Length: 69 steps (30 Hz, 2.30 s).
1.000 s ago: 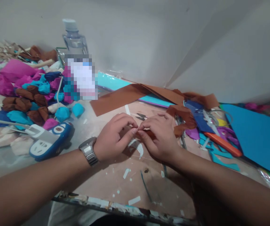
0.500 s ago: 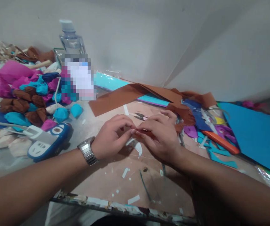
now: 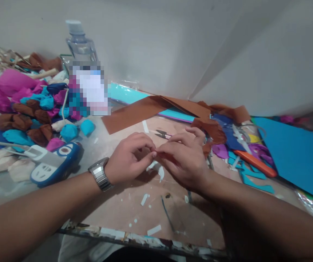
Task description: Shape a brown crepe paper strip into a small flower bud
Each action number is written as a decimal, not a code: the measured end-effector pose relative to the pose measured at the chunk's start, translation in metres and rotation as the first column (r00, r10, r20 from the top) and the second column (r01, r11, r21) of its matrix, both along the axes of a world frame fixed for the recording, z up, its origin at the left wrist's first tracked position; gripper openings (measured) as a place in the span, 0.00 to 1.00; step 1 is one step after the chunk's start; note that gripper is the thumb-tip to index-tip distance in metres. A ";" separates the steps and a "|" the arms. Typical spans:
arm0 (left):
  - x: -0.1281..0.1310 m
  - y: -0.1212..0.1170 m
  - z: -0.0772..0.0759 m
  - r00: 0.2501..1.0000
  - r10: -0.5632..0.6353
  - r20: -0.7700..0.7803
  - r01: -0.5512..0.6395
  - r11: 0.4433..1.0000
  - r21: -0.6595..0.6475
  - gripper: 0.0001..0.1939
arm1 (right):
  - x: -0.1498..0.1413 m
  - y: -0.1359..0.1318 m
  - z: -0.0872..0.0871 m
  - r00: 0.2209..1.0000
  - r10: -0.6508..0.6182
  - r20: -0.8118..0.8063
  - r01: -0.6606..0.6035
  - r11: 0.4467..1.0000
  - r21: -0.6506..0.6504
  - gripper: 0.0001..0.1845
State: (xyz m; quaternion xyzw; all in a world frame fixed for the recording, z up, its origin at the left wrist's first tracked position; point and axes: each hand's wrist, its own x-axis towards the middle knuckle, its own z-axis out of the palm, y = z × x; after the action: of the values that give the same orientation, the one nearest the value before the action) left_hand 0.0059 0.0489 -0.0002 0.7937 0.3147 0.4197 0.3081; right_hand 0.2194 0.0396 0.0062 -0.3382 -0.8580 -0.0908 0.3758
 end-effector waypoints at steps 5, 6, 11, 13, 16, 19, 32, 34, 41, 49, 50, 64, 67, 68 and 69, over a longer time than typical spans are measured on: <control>0.001 0.000 -0.001 1.000 -0.011 -0.006 0.011 1.000 -0.027 0.05 | 0.000 0.000 0.000 1.000 -0.014 0.003 0.015 1.000 -0.008 0.06; 0.002 0.001 -0.001 1.000 -0.013 -0.006 0.013 0.999 -0.031 0.05 | 0.000 0.000 0.000 1.000 -0.020 0.007 0.020 1.000 -0.019 0.06; 0.002 0.001 -0.005 0.999 0.005 0.039 0.000 0.992 -0.126 0.07 | -0.003 0.001 0.000 0.997 -0.070 0.027 0.072 0.993 -0.094 0.06; 0.002 0.001 -0.007 0.997 0.001 0.075 0.013 0.982 -0.187 0.08 | -0.003 0.001 0.001 0.997 -0.074 0.025 0.076 0.991 -0.106 0.05; 0.003 0.000 -0.007 0.993 -0.018 0.121 0.049 0.964 -0.260 0.10 | -0.003 0.001 0.002 0.997 -0.072 0.018 0.074 0.991 -0.115 0.05; 0.003 -0.002 -0.006 0.988 -0.029 0.149 0.080 0.934 -0.348 0.11 | -0.003 0.001 0.003 0.998 -0.070 0.010 0.071 0.991 -0.112 0.05; 0.003 0.001 -0.005 0.978 0.013 0.209 0.110 0.818 -0.565 0.16 | -0.003 0.000 0.003 0.998 -0.059 -0.035 0.056 0.994 -0.093 0.01; 0.003 0.001 -0.004 0.977 0.011 0.214 0.119 0.801 -0.586 0.17 | -0.003 0.000 0.003 0.999 -0.038 -0.037 0.035 0.996 -0.078 0.03; 0.003 0.002 -0.005 0.973 0.015 0.229 0.136 0.767 -0.627 0.17 | -0.003 0.001 0.002 0.997 -0.032 -0.070 0.028 0.998 -0.061 0.01; 0.006 0.000 -0.005 0.971 -0.030 0.237 0.161 0.818 -0.553 0.12 | -0.004 0.000 0.003 0.992 -0.041 -0.119 0.023 0.988 -0.152 0.05; 0.006 0.000 -0.005 0.974 -0.037 0.221 0.154 0.829 -0.538 0.11 | -0.003 0.000 0.003 0.992 -0.043 -0.122 0.023 0.987 -0.162 0.05; 0.000 0.003 -0.002 0.998 0.014 -0.064 -0.010 0.998 0.063 0.06 | -0.004 -0.001 0.002 0.998 -0.030 -0.052 0.018 0.975 -0.223 0.05; 0.000 0.003 -0.001 0.998 0.070 -0.003 -0.069 0.992 0.105 0.05 | -0.004 0.001 0.001 0.999 -0.047 -0.026 0.040 0.979 -0.201 0.06; 0.000 0.003 -0.001 0.997 0.083 0.000 -0.082 0.989 0.126 0.04 | -0.004 0.002 0.001 0.999 -0.050 -0.022 0.045 0.981 -0.188 0.05; -0.001 0.003 0.000 0.996 0.089 -0.002 -0.088 0.986 0.144 0.03 | -0.004 0.002 0.001 0.998 -0.052 -0.022 0.048 0.984 -0.174 0.05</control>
State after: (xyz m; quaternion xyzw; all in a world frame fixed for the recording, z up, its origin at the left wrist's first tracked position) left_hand 0.0053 0.0517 -0.0002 0.8007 0.3199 0.4514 0.2298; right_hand 0.2150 0.0416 0.0068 -0.3921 -0.8490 -0.0209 0.3537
